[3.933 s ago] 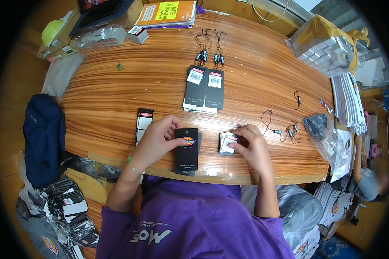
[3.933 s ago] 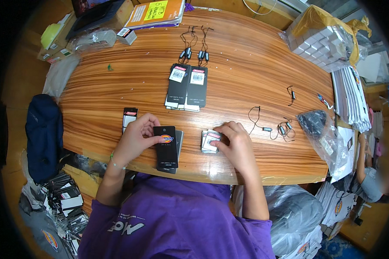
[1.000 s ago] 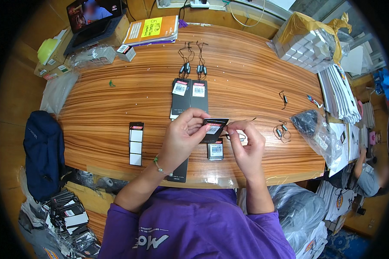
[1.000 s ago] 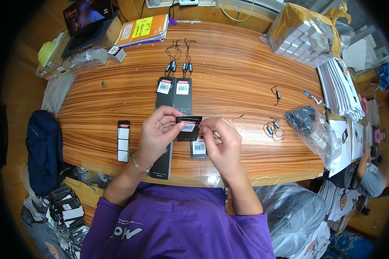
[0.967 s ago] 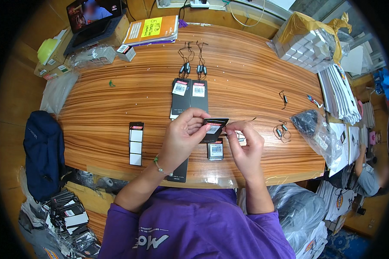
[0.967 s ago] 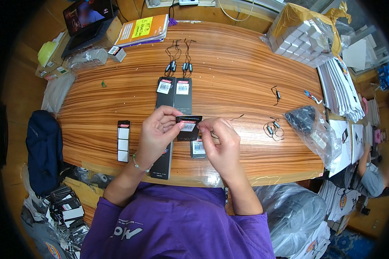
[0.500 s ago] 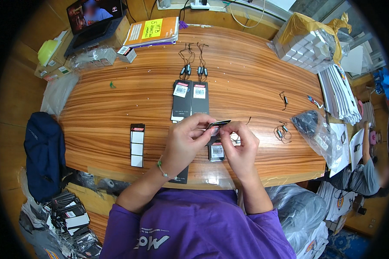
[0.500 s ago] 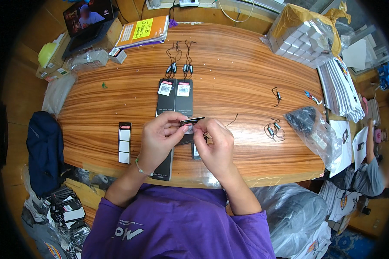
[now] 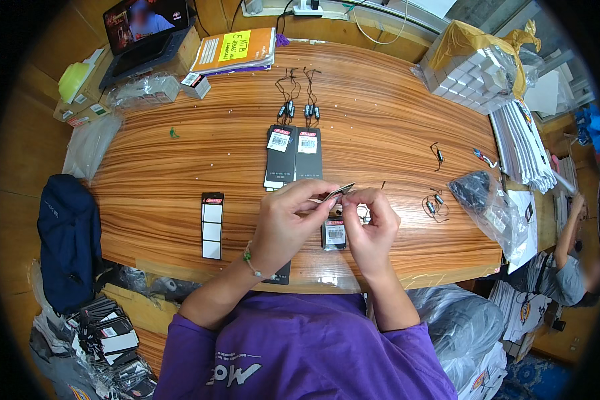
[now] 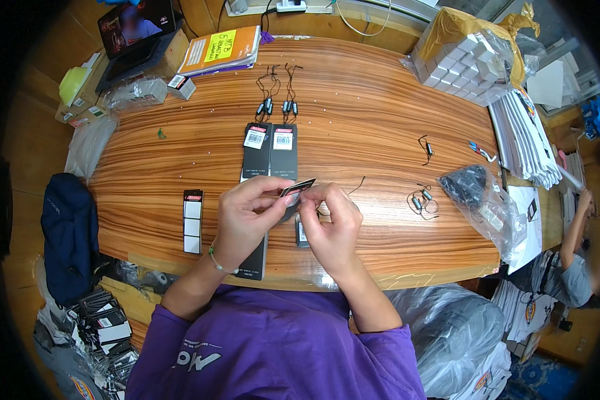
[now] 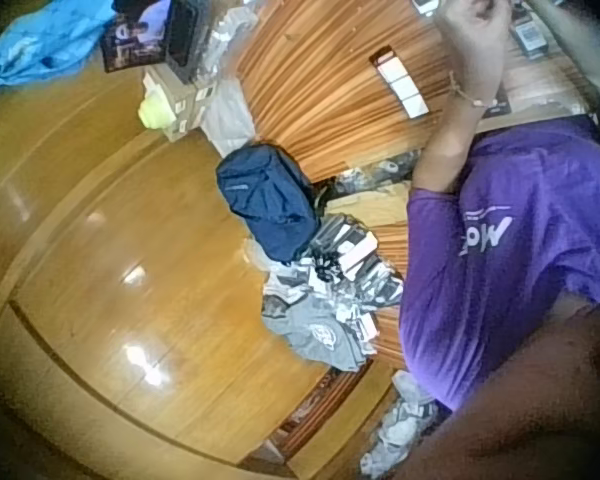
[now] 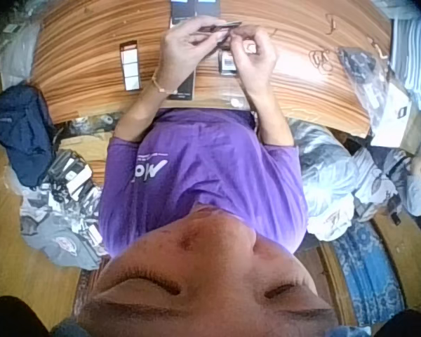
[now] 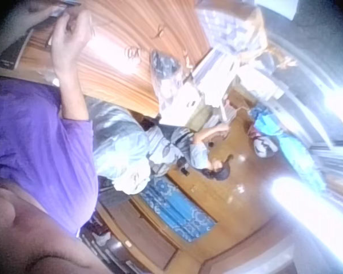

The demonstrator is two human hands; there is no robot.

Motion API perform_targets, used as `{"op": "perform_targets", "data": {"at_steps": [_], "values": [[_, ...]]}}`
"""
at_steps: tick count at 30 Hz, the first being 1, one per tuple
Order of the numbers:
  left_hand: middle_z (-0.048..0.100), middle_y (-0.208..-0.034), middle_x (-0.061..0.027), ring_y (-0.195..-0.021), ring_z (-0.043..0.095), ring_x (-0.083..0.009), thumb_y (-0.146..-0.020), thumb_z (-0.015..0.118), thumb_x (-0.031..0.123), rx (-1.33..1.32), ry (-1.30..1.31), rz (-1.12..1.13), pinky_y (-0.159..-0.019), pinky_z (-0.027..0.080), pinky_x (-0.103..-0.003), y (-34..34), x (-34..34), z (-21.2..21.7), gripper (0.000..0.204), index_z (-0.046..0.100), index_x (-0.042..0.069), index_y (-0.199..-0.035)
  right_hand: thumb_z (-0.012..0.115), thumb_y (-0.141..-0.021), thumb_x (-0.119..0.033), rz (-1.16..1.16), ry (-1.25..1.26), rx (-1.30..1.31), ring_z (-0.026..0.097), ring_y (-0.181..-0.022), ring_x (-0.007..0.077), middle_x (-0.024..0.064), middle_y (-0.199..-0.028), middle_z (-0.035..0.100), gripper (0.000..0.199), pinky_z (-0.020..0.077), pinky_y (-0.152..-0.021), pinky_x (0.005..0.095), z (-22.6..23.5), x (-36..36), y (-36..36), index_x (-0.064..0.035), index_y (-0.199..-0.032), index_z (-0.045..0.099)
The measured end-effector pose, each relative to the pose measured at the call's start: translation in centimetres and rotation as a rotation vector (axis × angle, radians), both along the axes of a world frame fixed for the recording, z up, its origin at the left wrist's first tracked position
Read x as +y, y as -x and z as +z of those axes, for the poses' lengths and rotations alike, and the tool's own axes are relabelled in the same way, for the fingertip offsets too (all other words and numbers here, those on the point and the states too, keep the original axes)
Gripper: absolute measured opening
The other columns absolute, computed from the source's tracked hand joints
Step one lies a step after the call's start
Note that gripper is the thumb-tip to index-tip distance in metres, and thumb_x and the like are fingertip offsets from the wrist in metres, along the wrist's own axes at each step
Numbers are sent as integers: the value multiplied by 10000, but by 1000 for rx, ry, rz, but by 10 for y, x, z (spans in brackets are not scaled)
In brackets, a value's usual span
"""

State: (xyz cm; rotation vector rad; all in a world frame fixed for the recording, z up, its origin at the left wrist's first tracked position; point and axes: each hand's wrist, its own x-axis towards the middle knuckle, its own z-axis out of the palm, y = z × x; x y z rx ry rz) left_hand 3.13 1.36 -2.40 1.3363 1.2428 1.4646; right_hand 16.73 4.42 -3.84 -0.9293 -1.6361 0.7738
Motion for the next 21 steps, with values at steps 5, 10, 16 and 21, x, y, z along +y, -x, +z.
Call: {"op": "perform_targets", "data": {"at_steps": [5, 10, 16, 21], "values": [[615, -866, -87, -795, 630, -127, -763, 621, -64, 177, -2, -8, -708, 542, -220, 1, -1, 6, 210, 636, -21, -968, 563, -732, 89, 10, 51, 38, 593, -654, 158, 99, -714, 604, 76, 468, -606, 257, -3, 0, 1, 19, -741, 536], [641, -832, -98, -713, 636, -209, -728, 638, -20, 260, -107, 32, -608, 502, -278, -1, -3, -1, 212, 649, 19, -936, 555, -802, 68, 168, 482, 467, 595, -695, 114, 81, -755, 610, 80, 483, -626, 225, 1, -1, -1, 2, -830, 518], [622, -814, -91, -723, 617, -182, -729, 639, -47, 262, -141, 54, -617, 498, -261, -1, -2, 0, 198, 660, 14, -916, 547, -841, 43, 272, 596, 578, 604, -702, 116, 84, -775, 618, 120, 490, -645, 216, 1, 5, 0, 7, -944, 495], [607, -819, -49, -801, 588, -199, -675, 664, -31, 528, -371, 87, -704, 477, -303, 7, 3, -1, 213, 677, 54, -870, 541, -858, 5, 388, 651, 404, 601, -765, 103, 69, -819, 640, 219, 471, -688, 208, 6, 14, -16, 20, -1075, 510]]}}
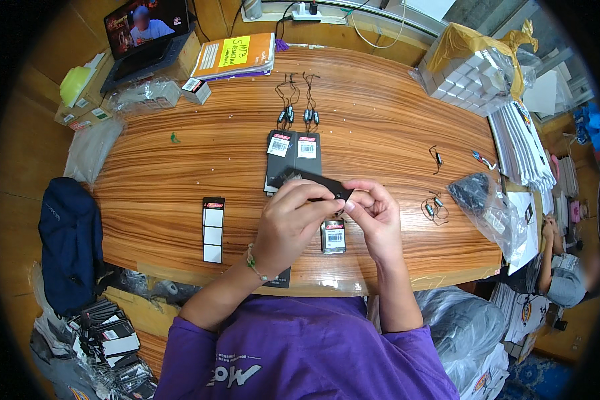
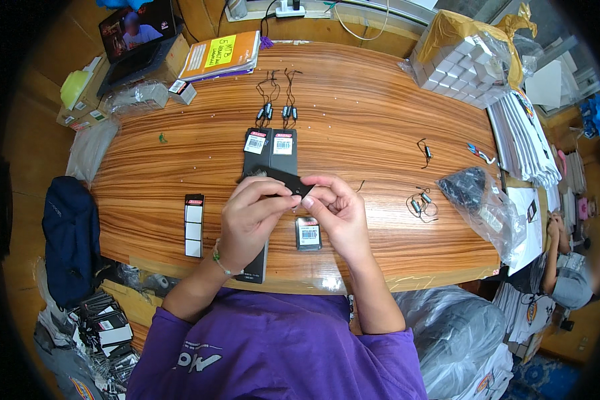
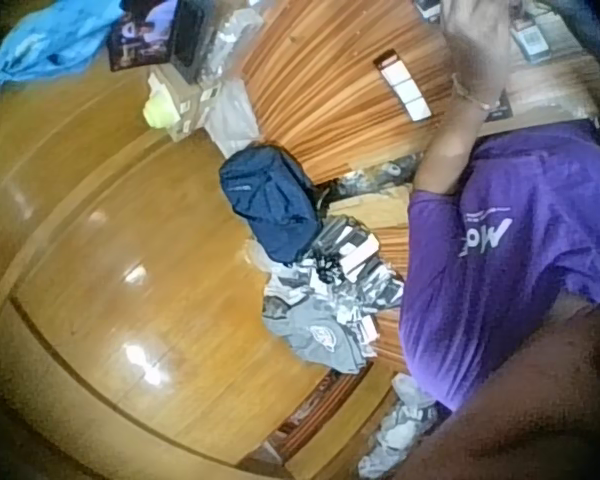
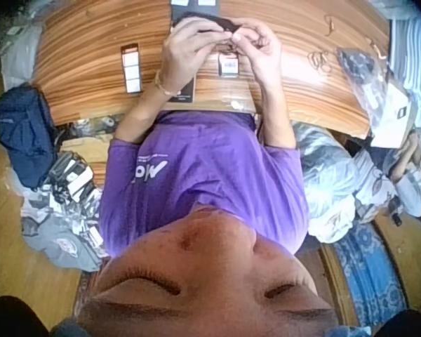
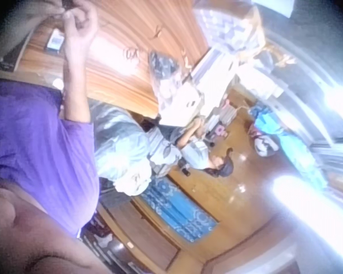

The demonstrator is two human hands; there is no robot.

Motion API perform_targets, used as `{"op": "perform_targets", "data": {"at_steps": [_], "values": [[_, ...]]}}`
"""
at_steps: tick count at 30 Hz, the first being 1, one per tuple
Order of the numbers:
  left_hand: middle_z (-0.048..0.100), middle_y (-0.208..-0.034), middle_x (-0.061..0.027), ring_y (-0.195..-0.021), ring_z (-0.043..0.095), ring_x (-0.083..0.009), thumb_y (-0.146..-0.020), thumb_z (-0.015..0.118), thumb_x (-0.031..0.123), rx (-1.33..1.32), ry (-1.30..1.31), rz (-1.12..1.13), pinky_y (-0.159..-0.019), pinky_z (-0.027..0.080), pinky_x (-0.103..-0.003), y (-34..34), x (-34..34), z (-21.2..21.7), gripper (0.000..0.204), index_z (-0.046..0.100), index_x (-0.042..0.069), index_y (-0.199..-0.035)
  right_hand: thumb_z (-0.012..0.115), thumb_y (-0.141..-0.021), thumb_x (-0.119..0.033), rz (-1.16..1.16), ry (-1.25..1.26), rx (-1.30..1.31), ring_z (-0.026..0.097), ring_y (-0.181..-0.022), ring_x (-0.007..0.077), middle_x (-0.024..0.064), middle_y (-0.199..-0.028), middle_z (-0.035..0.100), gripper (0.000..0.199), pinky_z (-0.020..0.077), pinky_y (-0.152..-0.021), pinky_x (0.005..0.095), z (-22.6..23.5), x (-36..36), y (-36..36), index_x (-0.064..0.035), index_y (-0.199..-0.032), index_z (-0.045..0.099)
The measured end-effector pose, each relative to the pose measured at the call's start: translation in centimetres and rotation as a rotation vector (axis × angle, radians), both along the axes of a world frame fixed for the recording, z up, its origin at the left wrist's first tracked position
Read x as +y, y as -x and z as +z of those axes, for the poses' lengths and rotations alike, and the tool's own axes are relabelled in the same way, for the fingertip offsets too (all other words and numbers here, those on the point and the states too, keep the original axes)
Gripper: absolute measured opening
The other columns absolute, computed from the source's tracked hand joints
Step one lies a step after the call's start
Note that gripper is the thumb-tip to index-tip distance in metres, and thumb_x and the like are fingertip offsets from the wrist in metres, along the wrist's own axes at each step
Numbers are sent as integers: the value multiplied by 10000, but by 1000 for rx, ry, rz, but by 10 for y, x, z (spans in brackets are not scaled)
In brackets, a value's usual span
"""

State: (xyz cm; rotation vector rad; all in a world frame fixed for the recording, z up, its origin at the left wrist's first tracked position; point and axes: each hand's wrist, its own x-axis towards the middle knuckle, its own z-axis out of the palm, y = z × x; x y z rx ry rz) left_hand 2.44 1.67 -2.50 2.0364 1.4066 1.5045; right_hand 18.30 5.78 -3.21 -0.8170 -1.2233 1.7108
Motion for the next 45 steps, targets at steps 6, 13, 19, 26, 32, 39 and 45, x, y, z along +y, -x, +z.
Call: {"op": "perform_targets", "data": {"at_steps": [6, 13, 19, 26, 32, 39, 45], "values": [[589, -800, 6, -864, 562, -158, -663, 657, 82, 337, -190, 22, -843, 428, -402, 4, 0, 2, 178, 682, 113, -837, 522, -883, -61, 67, 162, 111, 545, -837, 74, 48, -918, 610, 109, 429, -758, 215, -9, -1, -2, -12, -974, 558], [597, -799, -17, -766, 592, -171, -686, 648, 74, 321, -135, -123, -738, 477, -333, 8, 1, -2, 189, 661, 91, -874, 514, -894, -90, -306, 90, 198, 477, -819, 83, 36, -1018, 520, 62, 392, -737, 203, -3, 5, 2, -48, -934, 538], [623, -878, -77, -784, 611, -215, -702, 680, -2, 75, -34, -26, -683, 502, -310, 10, -11, -13, 296, 625, 51, -988, 502, -907, -82, -193, -146, 538, 454, -668, 120, 76, -769, 522, 102, 406, -663, 260, 26, 19, -2, -63, -999, 461], [537, -1121, -126, -1056, 504, -287, -680, 736, 112, 58, 216, 154, -908, 404, -353, 53, -35, -6, 526, 534, 58, -1162, 541, -862, -11, -85, -229, 413, 536, -711, 163, 149, -816, 596, 233, 447, -679, 280, 36, 3, 5, -1, -1083, 469], [454, -1201, -106, -1130, 404, -287, -646, 740, 137, 326, 665, 325, -985, 315, -367, 143, -67, -21, 650, 480, 80, -1239, 610, -835, -93, -124, -396, 319, 520, -703, 179, 105, -730, 560, 148, 423, -652, 275, 32, 2, -10, -33, -951, 541], [451, -1163, -83, -1103, 406, -268, -586, 778, 165, 269, 734, 284, -948, 345, -347, 159, -74, -37, 677, 545, 138, -1221, 586, -834, -46, -31, -307, 328, 543, -720, 183, 115, -775, 555, 119, 436, -668, 283, 35, 8, -3, -9, -938, 541], [490, -1127, -82, -1065, 445, -255, -583, 782, 138, 479, 464, 361, -915, 378, -361, 152, -72, -28, 573, 561, 55, -1105, 566, -813, 44, 78, -231, 221, 618, -765, 180, 123, -810, 604, 117, 507, -695, 272, 58, 13, 10, 27, -923, 531]]}}
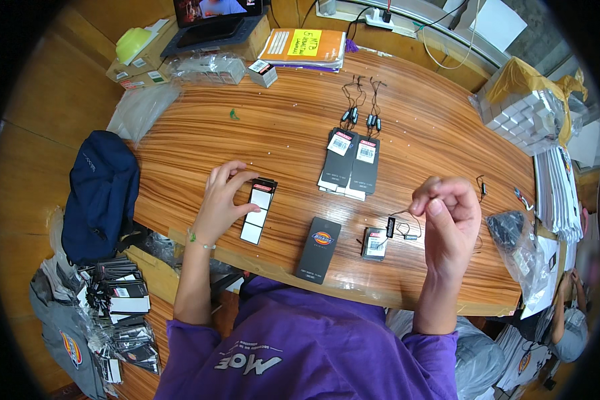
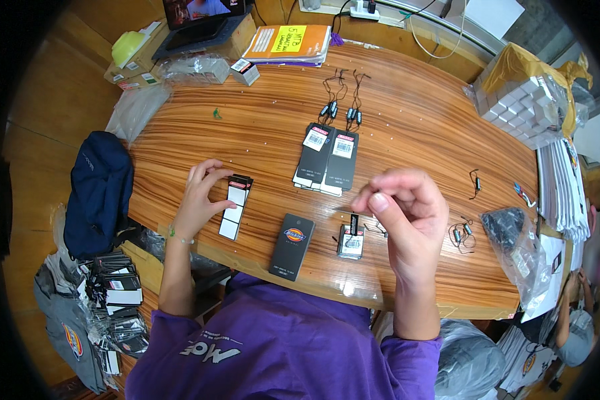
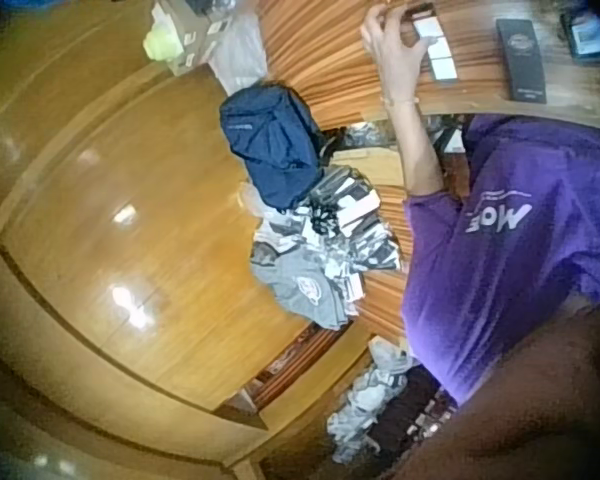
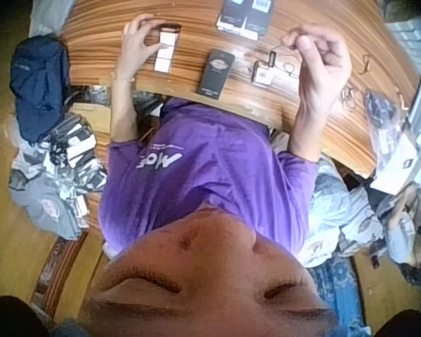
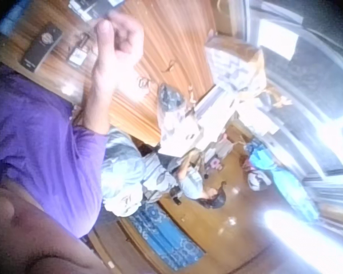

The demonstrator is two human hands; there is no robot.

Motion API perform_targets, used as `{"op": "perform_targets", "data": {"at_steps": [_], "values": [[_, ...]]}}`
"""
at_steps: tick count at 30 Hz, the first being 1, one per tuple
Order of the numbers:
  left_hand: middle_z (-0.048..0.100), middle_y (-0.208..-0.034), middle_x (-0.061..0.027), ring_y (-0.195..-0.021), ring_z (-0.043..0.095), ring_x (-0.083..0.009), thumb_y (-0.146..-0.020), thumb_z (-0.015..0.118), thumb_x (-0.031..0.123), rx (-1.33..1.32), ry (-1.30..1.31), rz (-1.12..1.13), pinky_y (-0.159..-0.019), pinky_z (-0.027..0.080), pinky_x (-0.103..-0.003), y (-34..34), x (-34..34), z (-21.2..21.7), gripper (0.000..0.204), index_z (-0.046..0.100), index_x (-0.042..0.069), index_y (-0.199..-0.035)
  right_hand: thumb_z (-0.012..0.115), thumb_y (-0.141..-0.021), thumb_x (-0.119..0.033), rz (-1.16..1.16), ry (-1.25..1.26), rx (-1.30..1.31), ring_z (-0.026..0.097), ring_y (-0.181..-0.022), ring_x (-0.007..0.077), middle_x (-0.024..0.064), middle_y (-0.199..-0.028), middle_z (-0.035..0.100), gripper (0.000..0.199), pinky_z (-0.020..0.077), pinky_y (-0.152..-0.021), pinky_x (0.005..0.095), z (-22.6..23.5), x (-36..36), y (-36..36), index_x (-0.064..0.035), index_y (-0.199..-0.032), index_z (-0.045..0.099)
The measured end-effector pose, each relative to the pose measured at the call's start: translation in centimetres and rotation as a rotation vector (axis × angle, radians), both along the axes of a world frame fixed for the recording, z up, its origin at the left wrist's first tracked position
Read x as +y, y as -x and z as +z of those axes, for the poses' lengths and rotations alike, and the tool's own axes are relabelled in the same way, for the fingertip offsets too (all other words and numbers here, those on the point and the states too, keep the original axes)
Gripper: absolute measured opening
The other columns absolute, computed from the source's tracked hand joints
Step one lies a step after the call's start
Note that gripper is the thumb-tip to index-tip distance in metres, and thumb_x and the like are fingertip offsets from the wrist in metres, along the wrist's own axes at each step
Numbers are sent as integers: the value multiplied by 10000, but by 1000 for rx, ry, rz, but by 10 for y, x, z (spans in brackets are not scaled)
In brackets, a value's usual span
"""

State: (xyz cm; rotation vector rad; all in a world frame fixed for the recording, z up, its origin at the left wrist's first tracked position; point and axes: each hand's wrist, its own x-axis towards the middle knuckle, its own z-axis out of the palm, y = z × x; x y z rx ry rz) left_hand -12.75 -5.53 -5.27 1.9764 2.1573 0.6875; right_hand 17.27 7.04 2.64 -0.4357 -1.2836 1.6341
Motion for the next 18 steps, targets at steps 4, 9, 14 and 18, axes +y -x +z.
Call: {"op": "perform_targets", "data": {"at_steps": [4, 9, 14, 18], "values": [[569, -994, -91, -922, 555, -190, -693, 702, -4, -584, -13, 80, -811, 458, -298, -2, -3, -3, 399, 511, 9, -1043, 576, -804, 51, 69, -3, -66, 612, -769, 136, 98, -811, 605, 106, 496, -694, 252, 27, 1, 22, 24, -894, 526], [614, -879, -77, -808, 585, -85, -777, 585, -123, -1069, -206, 43, -705, 473, -182, -34, 20, 44, 345, 500, -2, -1090, 587, -804, 8, 126, -176, -279, 591, -754, 111, 40, -789, 577, 76, 453, -685, 232, 20, 8, 43, 20, -868, 548], [627, -920, -100, -818, 603, -94, -759, 623, -97, -894, -246, -161, -696, 490, -185, -70, 73, 89, 417, 529, -13, -1157, 576, -807, 3, -18, -314, -380, 590, -724, 109, 63, -770, 590, 106, 450, -660, 233, 5, 17, 55, 14, -896, 519], [653, -925, -101, -817, 638, -132, -783, 627, -19, -780, -272, -230, -668, 529, -243, -91, 95, 102, 346, 570, 49, -1117, 576, -804, 16, -243, -420, -359, 589, -687, 105, 70, -732, 592, 128, 449, -633, 227, 10, 24, 55, 16, -906, 498]]}}
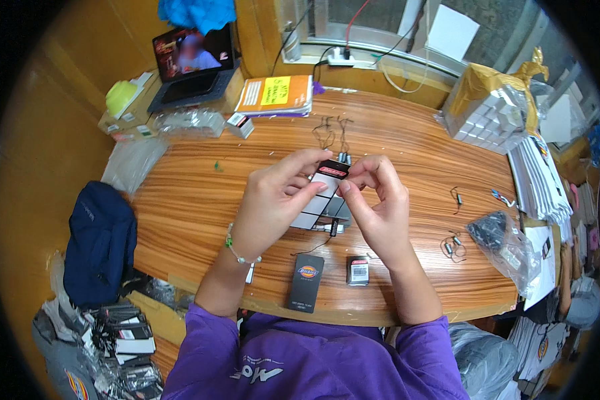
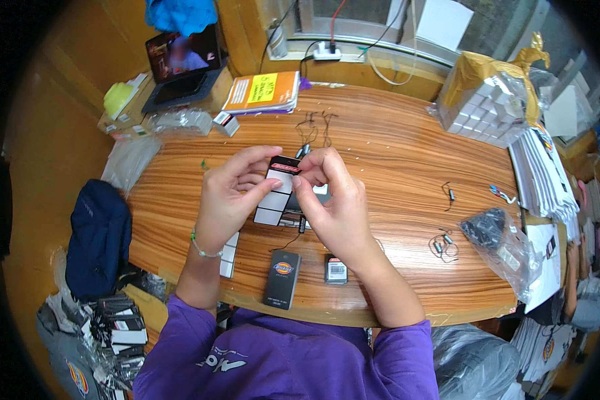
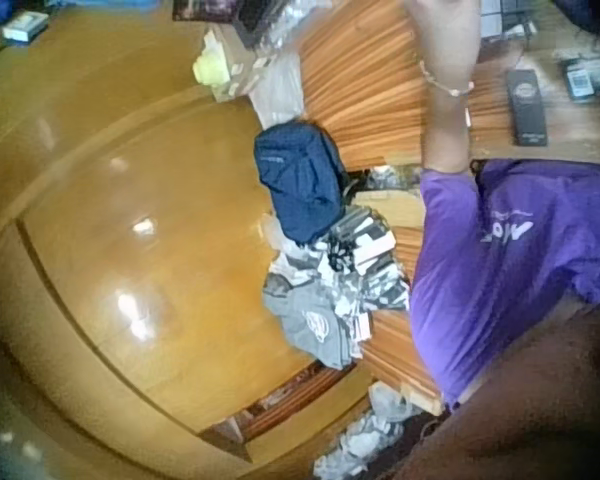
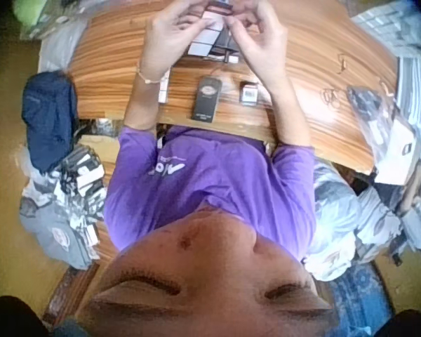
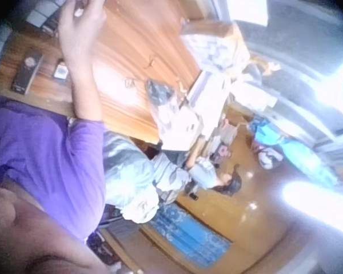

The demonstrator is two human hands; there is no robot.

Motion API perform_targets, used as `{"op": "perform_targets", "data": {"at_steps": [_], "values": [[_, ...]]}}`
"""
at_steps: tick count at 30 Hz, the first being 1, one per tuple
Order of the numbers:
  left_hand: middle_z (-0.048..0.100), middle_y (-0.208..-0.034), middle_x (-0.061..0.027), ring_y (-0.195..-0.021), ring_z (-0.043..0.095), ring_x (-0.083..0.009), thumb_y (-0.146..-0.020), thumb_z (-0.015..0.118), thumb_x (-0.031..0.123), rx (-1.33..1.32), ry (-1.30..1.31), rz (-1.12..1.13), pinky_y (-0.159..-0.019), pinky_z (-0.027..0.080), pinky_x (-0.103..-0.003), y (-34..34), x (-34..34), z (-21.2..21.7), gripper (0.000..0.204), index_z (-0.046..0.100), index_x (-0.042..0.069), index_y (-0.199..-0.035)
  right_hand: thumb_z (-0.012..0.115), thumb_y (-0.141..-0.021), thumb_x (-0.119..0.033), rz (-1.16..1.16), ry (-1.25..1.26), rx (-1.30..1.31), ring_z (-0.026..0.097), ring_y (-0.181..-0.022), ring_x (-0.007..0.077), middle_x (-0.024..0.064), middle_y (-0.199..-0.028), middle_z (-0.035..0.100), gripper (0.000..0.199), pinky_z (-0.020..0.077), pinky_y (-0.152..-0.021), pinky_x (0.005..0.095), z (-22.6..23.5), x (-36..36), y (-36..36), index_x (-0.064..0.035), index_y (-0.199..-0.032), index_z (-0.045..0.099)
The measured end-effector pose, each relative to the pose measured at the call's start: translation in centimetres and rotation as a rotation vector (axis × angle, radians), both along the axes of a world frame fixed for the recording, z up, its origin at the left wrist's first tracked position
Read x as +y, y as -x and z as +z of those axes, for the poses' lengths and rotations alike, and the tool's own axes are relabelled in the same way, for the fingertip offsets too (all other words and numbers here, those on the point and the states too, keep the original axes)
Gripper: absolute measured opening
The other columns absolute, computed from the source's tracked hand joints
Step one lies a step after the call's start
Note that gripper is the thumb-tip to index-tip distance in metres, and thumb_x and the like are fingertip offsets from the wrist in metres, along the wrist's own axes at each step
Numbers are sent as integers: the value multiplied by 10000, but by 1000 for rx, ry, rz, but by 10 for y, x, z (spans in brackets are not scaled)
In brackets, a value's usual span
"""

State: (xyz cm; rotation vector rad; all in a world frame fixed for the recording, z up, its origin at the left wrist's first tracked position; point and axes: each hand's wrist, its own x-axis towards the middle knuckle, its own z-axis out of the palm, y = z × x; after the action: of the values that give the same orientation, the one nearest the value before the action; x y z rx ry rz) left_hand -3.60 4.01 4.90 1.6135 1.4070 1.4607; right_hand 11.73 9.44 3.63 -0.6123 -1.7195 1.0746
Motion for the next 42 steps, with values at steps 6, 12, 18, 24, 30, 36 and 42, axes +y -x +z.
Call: {"op": "perform_targets", "data": {"at_steps": [6, 12, 18, 24, 30, 36, 42], "values": [[652, -943, -107, -810, 658, -195, -799, 621, 54, 190, -62, -32, -667, 542, -277, -10, 11, -1, 291, 579, 58, -1087, 573, -804, 31, -74, 58, 84, 569, -668, 95, 63, -714, 573, 126, 440, -616, 229, -8, 9, -4, 17, -898, 489], [656, -935, -84, -778, 638, -133, -751, 658, -1, 227, -91, -17, -662, 528, -246, -6, 14, -4, 331, 602, 45, -1074, 569, -803, 37, -73, 74, 104, 545, -662, 85, 44, -726, 553, 126, 434, -611, 220, -12, 10, 0, 11, -893, 485], [654, -938, -90, -764, 634, -153, -742, 653, -14, 317, -135, -41, -663, 528, -257, 0, 14, -7, 310, 617, 38, -1045, 556, -806, 49, -41, 78, 111, 541, -679, 86, 42, -766, 545, 119, 433, -611, 216, -16, 12, 1, 11, -893, 485], [645, -921, -104, -799, 624, -171, -739, 647, -24, 209, -90, -94, -699, 517, -266, -1, 15, -4, 290, 623, 26, -1025, 541, -811, 63, -27, 55, 136, 545, -687, 87, 48, -776, 546, 127, 435, -616, 214, -17, 12, 3, 7, -906, 478], [626, -866, -102, -788, 596, -216, -729, 627, -45, 305, -191, -86, -700, 480, -304, -8, 14, -1, 286, 644, 40, -1001, 525, -832, 55, -8, 93, 120, 566, -729, 91, 66, -831, 582, 148, 449, -654, 213, -15, 11, -1, 21, -973, 492], [599, -821, -40, -780, 567, -188, -666, 633, 9, 637, -522, 72, -735, 442, -323, -4, 17, -2, 248, 686, 88, -895, 492, -900, -62, 277, 484, 166, 563, -873, 84, 49, -909, 615, 128, 435, -790, 231, 8, 17, -14, -3, -1005, 536], [622, -795, -16, -788, 575, -168, -647, 642, 54, 800, -639, -24, -716, 424, -338, -6, 13, 2, 160, 669, 117, -792, 481, -921, -146, 159, 533, 385, 518, -757, 85, 61, -884, 565, 103, 417, -680, 209, 1, 21, -12, -52, -898, 515]]}}
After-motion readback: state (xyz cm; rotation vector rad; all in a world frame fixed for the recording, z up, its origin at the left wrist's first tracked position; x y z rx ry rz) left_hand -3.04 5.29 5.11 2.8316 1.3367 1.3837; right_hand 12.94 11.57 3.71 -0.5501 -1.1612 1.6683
